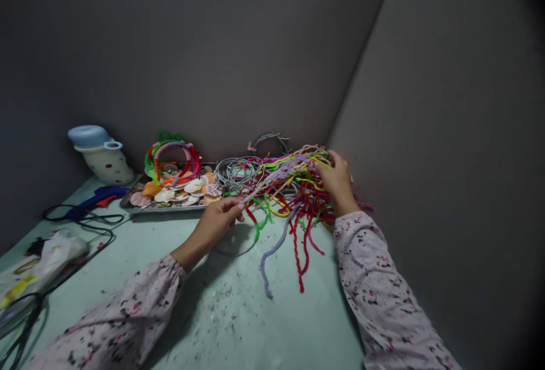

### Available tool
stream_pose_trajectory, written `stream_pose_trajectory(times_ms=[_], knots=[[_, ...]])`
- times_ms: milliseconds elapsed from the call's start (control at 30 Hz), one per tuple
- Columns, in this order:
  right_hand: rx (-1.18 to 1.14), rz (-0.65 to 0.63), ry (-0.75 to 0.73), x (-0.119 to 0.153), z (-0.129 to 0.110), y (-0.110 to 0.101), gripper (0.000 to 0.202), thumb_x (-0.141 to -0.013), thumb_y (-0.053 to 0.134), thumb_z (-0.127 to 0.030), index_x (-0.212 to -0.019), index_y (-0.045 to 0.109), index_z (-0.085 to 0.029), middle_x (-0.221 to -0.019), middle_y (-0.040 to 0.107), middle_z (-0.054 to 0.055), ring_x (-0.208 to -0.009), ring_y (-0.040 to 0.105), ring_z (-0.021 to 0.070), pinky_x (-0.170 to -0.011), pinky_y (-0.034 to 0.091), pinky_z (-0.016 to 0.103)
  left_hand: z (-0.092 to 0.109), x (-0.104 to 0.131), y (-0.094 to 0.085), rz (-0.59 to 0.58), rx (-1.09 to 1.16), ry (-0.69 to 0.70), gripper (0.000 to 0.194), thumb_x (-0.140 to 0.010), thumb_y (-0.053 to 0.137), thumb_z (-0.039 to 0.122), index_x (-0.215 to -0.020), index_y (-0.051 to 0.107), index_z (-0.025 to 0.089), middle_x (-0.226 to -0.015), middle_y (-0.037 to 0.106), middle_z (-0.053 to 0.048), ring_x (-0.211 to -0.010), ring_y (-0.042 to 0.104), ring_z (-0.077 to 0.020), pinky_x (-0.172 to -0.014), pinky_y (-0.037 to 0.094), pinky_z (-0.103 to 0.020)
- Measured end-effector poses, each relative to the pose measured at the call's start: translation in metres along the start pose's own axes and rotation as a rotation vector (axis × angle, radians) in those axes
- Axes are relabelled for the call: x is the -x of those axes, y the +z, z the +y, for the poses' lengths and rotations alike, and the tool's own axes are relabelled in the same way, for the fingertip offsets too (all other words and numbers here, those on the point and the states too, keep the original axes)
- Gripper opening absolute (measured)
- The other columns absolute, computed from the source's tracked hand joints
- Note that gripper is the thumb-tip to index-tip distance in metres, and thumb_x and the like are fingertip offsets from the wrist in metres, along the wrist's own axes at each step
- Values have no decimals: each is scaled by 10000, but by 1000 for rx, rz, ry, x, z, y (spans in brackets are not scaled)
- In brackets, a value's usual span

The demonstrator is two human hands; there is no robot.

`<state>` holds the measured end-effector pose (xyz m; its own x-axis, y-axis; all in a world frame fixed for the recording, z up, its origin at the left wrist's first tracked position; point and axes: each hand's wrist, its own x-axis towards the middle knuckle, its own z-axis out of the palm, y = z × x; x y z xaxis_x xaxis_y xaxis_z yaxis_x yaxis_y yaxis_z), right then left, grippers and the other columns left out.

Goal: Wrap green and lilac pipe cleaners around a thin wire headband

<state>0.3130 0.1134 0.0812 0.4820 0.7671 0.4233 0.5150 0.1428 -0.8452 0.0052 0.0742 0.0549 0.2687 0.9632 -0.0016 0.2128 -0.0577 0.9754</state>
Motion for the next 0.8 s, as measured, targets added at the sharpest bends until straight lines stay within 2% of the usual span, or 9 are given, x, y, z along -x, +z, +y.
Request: stream_pose_trajectory(times_ms=[33, 67, 167, 400, 500, 600, 633, 700, 800], knots=[[91, 52, -80, 2, -5, 1, 588, -712, 651, -261, -1281, 527, -172, -1318, 539, 151, -1239, 504, 294, -1035, 429, 454, 0, 1, 2, -8, 15, -8, 354, -721, 647, 484, -845, 654, 153, -607, 620, 11, -478, 437, -89, -496, 319, -208], [142, 20, -154, 4, -10, 3, 625, -701, 654, -242, -1307, 522, -171, -1357, 519, 150, -1279, 470, 300, -1082, 381, 463, 0, 1, 4, -14, 22, -17, 362, -717, 644, 492, -844, 651, 153, -605, 616, 14, -474, 432, -88, -492, 313, -209], [138, -237, -273, 11, -24, 8, 616, -722, 535, -145, -1337, 522, -185, -1335, 571, 110, -1259, 507, 258, -1105, 360, 448, 1, 3, 9, -13, 28, -31, 370, -723, 624, 503, -834, 647, 150, -603, 606, 18, -483, 430, -90, -497, 311, -208], [70, -473, -309, 24, -32, 14, 833, -643, 553, -122, -1454, 387, -209, -1509, 403, 77, -1395, 358, 267, -1170, 266, 429, -7, 6, 7, -46, 15, -30, 369, -744, 618, 517, -848, 650, 164, -621, 605, 22, -495, 436, -95, -496, 316, -205], [-57, -516, -272, 23, -31, 11, 797, -696, 552, -175, -1466, 357, -247, -1520, 391, 45, -1381, 383, 254, -1132, 336, 411, -9, 7, 5, -36, 20, -40, 362, -750, 621, 508, -854, 650, 163, -623, 609, 19, -480, 413, -90, -482, 291, -204], [-170, -438, -280, 24, -39, 7, 640, -852, 484, -336, -1470, 331, -271, -1476, 451, 56, -1354, 422, 247, -1088, 380, 440, -6, 8, 3, -24, 15, -34, 354, -751, 619, 500, -864, 657, 166, -626, 616, 14, -473, 406, -90, -473, 275, -204], [-146, -384, -307, 25, -44, 7, 625, -876, 483, -393, -1470, 325, -281, -1478, 447, 61, -1362, 408, 250, -1092, 365, 455, -4, 9, 3, -22, 8, -25, 347, -748, 618, 496, -852, 658, 168, -624, 616, 13, -474, 407, -92, -472, 273, -205], [31, -384, -425, 29, -55, 9, 709, -802, 636, -455, -1444, 379, -302, -1489, 428, 55, -1378, 370, 273, -1121, 299, 475, -1, 10, 2, -23, -9, -4, 333, -745, 616, 489, -824, 660, 169, -620, 614, 10, -479, 414, -97, -475, 276, -208], [318, -515, -662, 32, -61, 19, 671, -691, 775, -420, -1314, 557, -297, -1363, 561, 76, -1312, 414, 314, -1108, 249, 514, 1, 11, 0, -20, -43, 33, 335, -749, 605, 487, -823, 670, 167, -618, 612, 6, -489, 420, -102, -486, 291, -213]])
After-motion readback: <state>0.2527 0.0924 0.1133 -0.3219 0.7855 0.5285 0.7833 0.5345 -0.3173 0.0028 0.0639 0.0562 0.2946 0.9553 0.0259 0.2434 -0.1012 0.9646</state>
